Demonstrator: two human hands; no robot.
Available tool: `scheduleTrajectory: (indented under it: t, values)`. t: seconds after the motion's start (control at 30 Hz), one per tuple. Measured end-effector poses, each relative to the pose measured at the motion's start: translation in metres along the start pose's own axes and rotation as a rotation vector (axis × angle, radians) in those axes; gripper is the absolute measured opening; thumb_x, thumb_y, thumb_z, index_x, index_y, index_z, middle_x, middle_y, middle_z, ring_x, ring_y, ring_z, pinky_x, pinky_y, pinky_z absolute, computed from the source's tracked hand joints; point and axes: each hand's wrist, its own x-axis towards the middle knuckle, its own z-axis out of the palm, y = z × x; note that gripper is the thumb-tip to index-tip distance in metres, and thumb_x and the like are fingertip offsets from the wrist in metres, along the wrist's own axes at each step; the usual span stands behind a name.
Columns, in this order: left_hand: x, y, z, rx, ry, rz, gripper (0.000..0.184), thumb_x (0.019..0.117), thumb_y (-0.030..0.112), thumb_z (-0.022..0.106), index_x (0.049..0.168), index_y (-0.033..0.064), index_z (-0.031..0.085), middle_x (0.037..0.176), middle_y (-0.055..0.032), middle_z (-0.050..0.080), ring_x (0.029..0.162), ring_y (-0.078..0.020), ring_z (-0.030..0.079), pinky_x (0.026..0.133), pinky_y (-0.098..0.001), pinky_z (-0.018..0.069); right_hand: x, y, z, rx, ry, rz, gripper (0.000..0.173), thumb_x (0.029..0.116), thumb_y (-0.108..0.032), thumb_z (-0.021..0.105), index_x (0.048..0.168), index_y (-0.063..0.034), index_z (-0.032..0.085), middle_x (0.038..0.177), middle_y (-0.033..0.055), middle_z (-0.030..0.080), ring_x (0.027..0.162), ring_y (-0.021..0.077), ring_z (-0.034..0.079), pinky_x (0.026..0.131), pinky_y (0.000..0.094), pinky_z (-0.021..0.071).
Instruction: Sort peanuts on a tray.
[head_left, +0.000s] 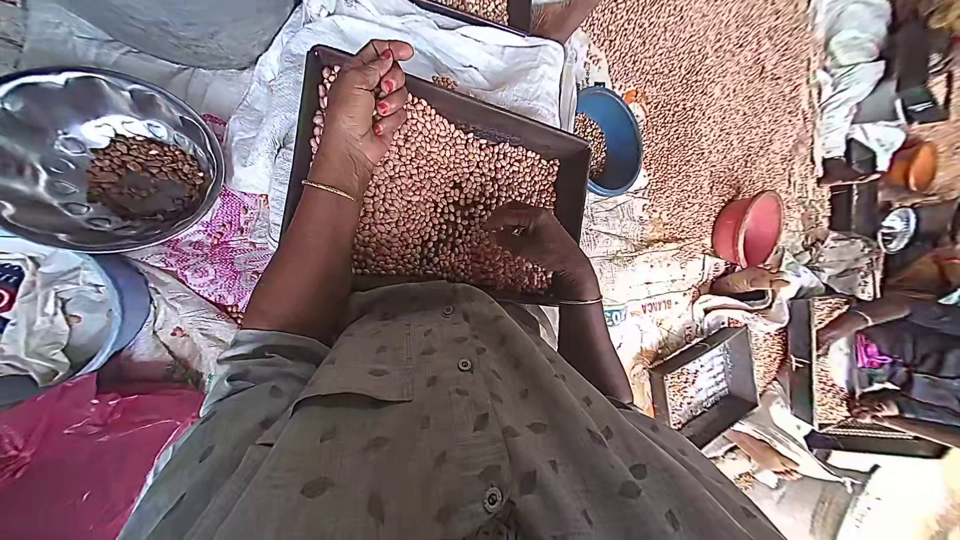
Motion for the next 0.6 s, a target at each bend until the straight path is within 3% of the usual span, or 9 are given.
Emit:
scheduleTrajectory:
  t: [0.1,0.23,0.33,0.37,0.43,0.5,0.53,0.6]
  values:
    - [0.000,0.000,-0.003,0.009,-0.007,0.021,0.030,0.1108,0.012,0.031,0.103,0.0110,0.059,0.063,0.0080,0.045,0.043,0.0006,0.036,0.038,-0.0115,0.0288,0.040,-0.012,0.039,0.037,0.057,-0.199,0.015,0.0939,0.000,0.064,0.104,0.0039,0.074,0.112,0.0183,0.071,0.103,0.0236,0.070,0.090,0.0371,0.0586]
    - [0.001,0.002,-0.005,0.033,0.020,0.039,0.030,0.1104,0.010,0.031,0.104,0.0114,0.061,0.063,0.0088,0.046,0.043,0.0007,0.036,0.039,-0.0113,0.0292,0.070,-0.052,0.110,0.144,-0.200,-0.560,0.019,0.0941,0.002,0.063,0.108,0.0033,0.076,0.114,0.0174,0.074,0.113,0.0280,0.069,0.102,0.0440,0.0534]
    - [0.001,0.001,-0.007,0.032,0.033,0.028,0.031,0.1105,0.011,0.030,0.104,0.0119,0.060,0.063,0.0089,0.046,0.043,0.0009,0.036,0.039,-0.0112,0.0298,0.076,-0.039,0.128,0.039,-0.314,-0.663,0.018,0.0946,-0.005,0.064,0.105,-0.0020,0.079,0.108,0.0133,0.076,0.111,0.0315,0.068,0.102,0.0533,0.0478]
    - [0.001,0.002,-0.007,0.030,0.043,0.026,0.031,0.1106,0.010,0.030,0.104,0.0117,0.060,0.063,0.0087,0.046,0.043,0.0007,0.036,0.039,-0.0112,0.0301,0.073,-0.032,0.119,0.055,-0.354,-0.642,0.017,0.0959,-0.009,0.064,0.101,-0.0026,0.079,0.101,0.0117,0.076,0.104,0.0286,0.069,0.097,0.0508,0.0495]
    - [0.001,0.004,-0.006,0.024,0.049,0.027,0.030,0.1105,0.010,0.031,0.104,0.0108,0.060,0.063,0.0082,0.047,0.043,0.0005,0.037,0.039,-0.0114,0.0304,0.062,-0.019,0.088,0.174,-0.453,-0.508,0.018,0.0949,-0.011,0.065,0.088,-0.0007,0.077,0.081,0.0081,0.071,0.080,0.0173,0.067,0.076,0.0382,0.0520]
    - [0.001,0.004,-0.004,0.049,0.036,0.020,0.029,0.1103,0.010,0.033,0.104,0.0100,0.061,0.064,0.0075,0.049,0.043,0.0003,0.037,0.038,-0.0116,0.0294,0.048,-0.005,0.049,0.351,-0.552,-0.215,0.020,0.0963,-0.013,0.065,0.082,-0.0004,0.074,0.070,-0.0004,0.067,0.062,0.0026,0.060,0.058,0.0223,0.0498]
    - [0.000,0.004,-0.003,0.081,0.022,0.003,0.029,0.1104,0.011,0.033,0.104,0.0104,0.061,0.066,0.0077,0.049,0.044,0.0007,0.036,0.038,-0.0113,0.0288,0.041,0.005,0.030,0.407,-0.510,-0.091,0.020,0.0977,-0.012,0.063,0.084,0.0007,0.071,0.071,-0.0005,0.067,0.062,0.0025,0.061,0.058,0.0220,0.0511]
    - [-0.001,0.001,0.001,0.149,0.001,-0.049,0.030,0.1106,0.012,0.032,0.105,0.0107,0.062,0.069,0.0075,0.051,0.044,0.0011,0.035,0.038,-0.0113,0.0275,0.034,0.023,0.005,0.364,-0.197,0.086,0.018,0.1002,-0.010,0.061,0.096,0.0058,0.070,0.079,0.0078,0.071,0.062,0.0100,0.065,0.057,0.0279,0.0567]
